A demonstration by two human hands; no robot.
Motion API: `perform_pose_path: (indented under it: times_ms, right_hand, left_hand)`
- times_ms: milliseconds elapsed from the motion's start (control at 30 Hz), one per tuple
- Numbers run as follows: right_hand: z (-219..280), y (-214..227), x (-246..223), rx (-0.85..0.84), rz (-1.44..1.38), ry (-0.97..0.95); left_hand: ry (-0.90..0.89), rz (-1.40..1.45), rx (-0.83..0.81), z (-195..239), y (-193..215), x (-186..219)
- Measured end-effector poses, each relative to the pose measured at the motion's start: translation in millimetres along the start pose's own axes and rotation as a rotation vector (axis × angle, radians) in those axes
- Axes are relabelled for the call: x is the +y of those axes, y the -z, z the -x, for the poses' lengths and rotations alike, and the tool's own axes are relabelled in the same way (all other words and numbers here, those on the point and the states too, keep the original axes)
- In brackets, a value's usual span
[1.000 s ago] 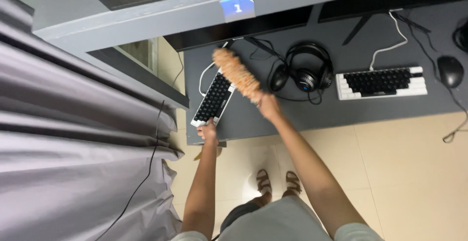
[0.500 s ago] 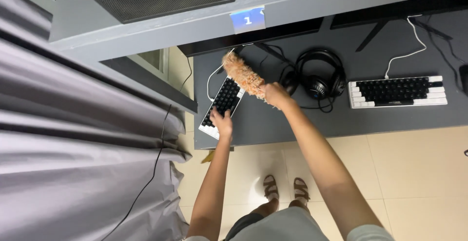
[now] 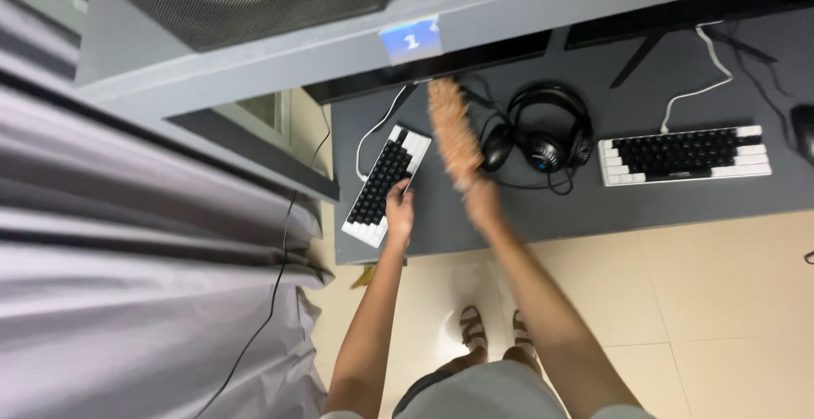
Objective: The person uses a fluffy duster to clean a row of computer desks. They systematically dust the surfaces, keyboards, and headphones, moving each item aside to clean underneath before placing it back. The task involves handling multiple sets of computer peripherals across several stations.
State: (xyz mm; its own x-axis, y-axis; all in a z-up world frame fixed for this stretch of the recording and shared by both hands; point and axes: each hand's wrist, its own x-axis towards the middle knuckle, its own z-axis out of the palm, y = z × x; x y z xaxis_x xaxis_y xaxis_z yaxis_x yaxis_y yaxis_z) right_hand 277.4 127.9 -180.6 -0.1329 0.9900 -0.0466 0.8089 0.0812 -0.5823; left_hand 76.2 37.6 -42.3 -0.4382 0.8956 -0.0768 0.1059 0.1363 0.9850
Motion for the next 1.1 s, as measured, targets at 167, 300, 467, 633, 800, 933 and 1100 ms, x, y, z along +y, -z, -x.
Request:
perform_pose_path:
  times_ms: [167,300,467,633,800,933,1100]
  right_hand:
    - [80,49,-43,0.147,-0.155,0.085]
    - [107,47,-39,0.127,-0.172,-0.041]
    - [115,40,-3,0.057,-0.119,-0.03]
    - [116,94,2,0.011,-0.192,-0.012]
    - [132,131,-6,0.009,-0.225,0.101]
    - [146,113,20,0.052,-0.255,0.125]
    - [170,130,36,-0.084,-0.992,-0.347]
  left_hand:
    - [-0.032,-0.113,-0.12,0,-43,6]
    - [-0.125,-0.294,-0.352,-3,-103,10]
    - [-0.42,-0.744,-0.469,-18,-184,-25]
    - [-0.358,-0.938,-0.319,-35,-228,-4]
    - [-0.114,-1.025,-0.224,-50,-239,-10]
    - [-0.034,-0.966,-0.365,-62,-221,2]
    - [-0.744,-0.715,-0.227,-82,-157,-3]
